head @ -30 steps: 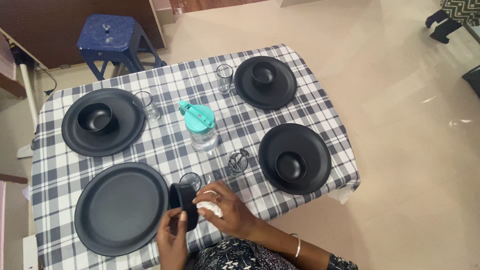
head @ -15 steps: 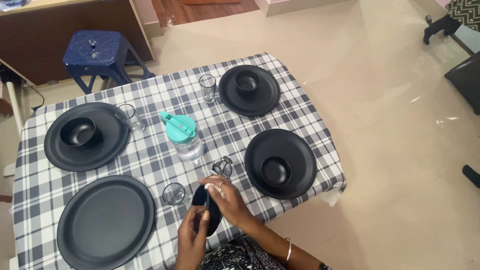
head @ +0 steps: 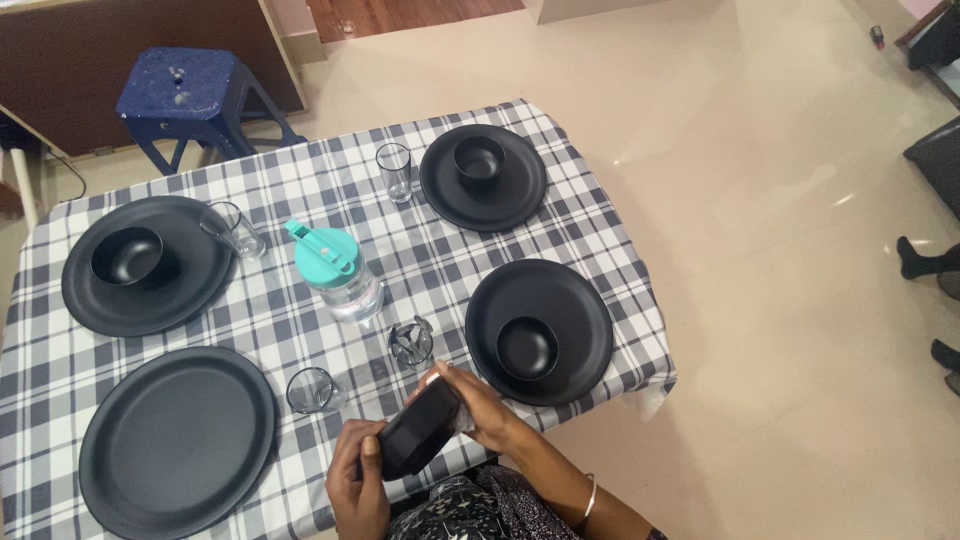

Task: The person wipes down black bowls, plates, and clear drinking glasses with a white cloth, handling each item individually on a table set with a checkered tablecloth.

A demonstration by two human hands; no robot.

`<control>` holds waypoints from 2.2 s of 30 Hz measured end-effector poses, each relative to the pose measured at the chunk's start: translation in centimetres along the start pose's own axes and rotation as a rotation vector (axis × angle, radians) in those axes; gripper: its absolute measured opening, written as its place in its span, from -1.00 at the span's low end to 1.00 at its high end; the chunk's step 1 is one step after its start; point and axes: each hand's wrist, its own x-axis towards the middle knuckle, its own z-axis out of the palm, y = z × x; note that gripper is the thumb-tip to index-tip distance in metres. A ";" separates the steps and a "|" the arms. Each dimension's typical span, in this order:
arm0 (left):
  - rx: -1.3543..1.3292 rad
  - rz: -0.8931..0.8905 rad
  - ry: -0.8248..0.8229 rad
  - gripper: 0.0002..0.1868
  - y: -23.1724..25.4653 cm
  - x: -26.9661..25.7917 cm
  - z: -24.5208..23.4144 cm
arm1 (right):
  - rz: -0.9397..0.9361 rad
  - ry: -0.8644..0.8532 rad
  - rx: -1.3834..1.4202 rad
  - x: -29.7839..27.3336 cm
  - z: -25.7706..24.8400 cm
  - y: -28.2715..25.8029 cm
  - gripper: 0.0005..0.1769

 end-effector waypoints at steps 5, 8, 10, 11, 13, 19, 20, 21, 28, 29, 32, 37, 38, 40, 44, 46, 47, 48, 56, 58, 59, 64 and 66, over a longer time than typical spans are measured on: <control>-0.414 -0.405 0.178 -0.29 2.0 2.5 2.2 | -0.431 -0.004 -0.377 -1.8 -0.3 0.6 -0.63; -0.942 -1.076 0.181 -0.07 2.2 1.2 3.4 | -0.645 -0.038 -1.003 -5.0 -0.4 -3.5 -0.65; -0.995 -0.939 0.095 -0.06 0.8 0.1 4.2 | -0.652 0.052 -0.964 -6.3 0.1 -5.8 -0.64; -1.002 -0.940 0.108 -0.06 0.0 -0.4 4.8 | -0.663 0.151 -0.921 -6.8 0.2 -6.6 -0.63; -0.999 -0.899 0.117 -0.09 -1.5 -1.6 5.8 | -0.745 0.112 -0.944 -7.4 1.3 -6.7 -0.52; -1.058 -0.792 0.185 -0.19 -1.8 -1.4 7.2 | -0.485 -0.348 -1.482 -8.5 2.2 -8.1 -0.04; -1.057 -0.792 0.177 -0.19 -1.2 -1.0 7.3 | -0.259 -0.379 -1.210 -8.7 2.0 -8.0 -0.01; -0.985 -0.765 0.160 -0.21 -0.5 -0.7 7.2 | -0.263 -0.371 -1.210 -8.3 1.7 -7.8 -0.01; -0.891 -0.792 0.096 -0.25 1.0 1.9 6.4 | -0.253 -0.534 -1.271 -6.0 0.7 -4.3 -0.17; -0.889 -0.798 0.093 -0.25 0.5 1.7 6.3 | -0.042 -0.554 -1.211 -6.0 0.5 -4.6 -0.26; -0.973 -0.616 0.007 -0.24 -0.8 1.5 6.2 | -0.323 -0.338 -1.316 -5.2 0.8 -5.6 -0.46; -0.676 -0.675 -0.074 -0.23 -0.3 2.0 5.8 | -0.323 -0.373 -1.400 -6.7 2.6 -7.2 -0.45; -0.677 -0.675 -0.055 -0.23 -0.2 2.0 5.8 | -0.026 -0.405 -1.411 -7.3 2.8 -7.5 -0.43; -0.630 -0.718 -0.016 -0.22 -0.6 2.0 5.9 | -0.074 -0.456 -1.162 -7.5 3.0 -8.1 -0.42; -0.672 -0.642 -0.072 -0.21 -0.7 1.3 5.3 | -0.158 -0.381 -0.943 -7.0 4.3 -7.6 -0.38; -0.671 -0.682 -0.051 -0.23 -0.7 1.1 5.2 | -0.268 -0.444 -1.011 -7.5 4.4 -6.9 -0.37; -0.671 -0.684 -0.030 -0.23 -0.5 0.6 4.9 | -0.391 -0.486 -1.077 -7.7 4.3 -6.7 -0.35; -0.705 -0.736 0.002 -0.23 -0.5 0.2 4.7 | -0.388 -0.499 -1.076 -7.9 3.9 -6.6 -0.35; -0.662 -0.943 0.023 -0.17 -1.9 -2.3 4.5 | -0.190 -0.669 -1.412 -7.2 1.8 -2.6 -0.46; -0.886 -1.012 0.023 -0.02 -3.0 -3.0 4.3 | -0.174 -0.686 -1.416 -6.7 1.2 -2.7 -0.45; -0.890 -1.013 0.037 -0.02 -3.6 -3.5 4.0 | -0.159 -0.691 -1.419 -6.5 1.0 -2.9 -0.45; -0.638 -1.141 -0.120 -0.18 -6.0 -5.3 2.5 | -0.159 -0.734 -1.487 -6.6 1.8 -3.1 -0.46; -0.712 -1.054 -0.034 -0.22 -7.4 -6.3 1.7 | -0.221 -0.750 -1.507 -6.5 2.4 -2.5 -0.48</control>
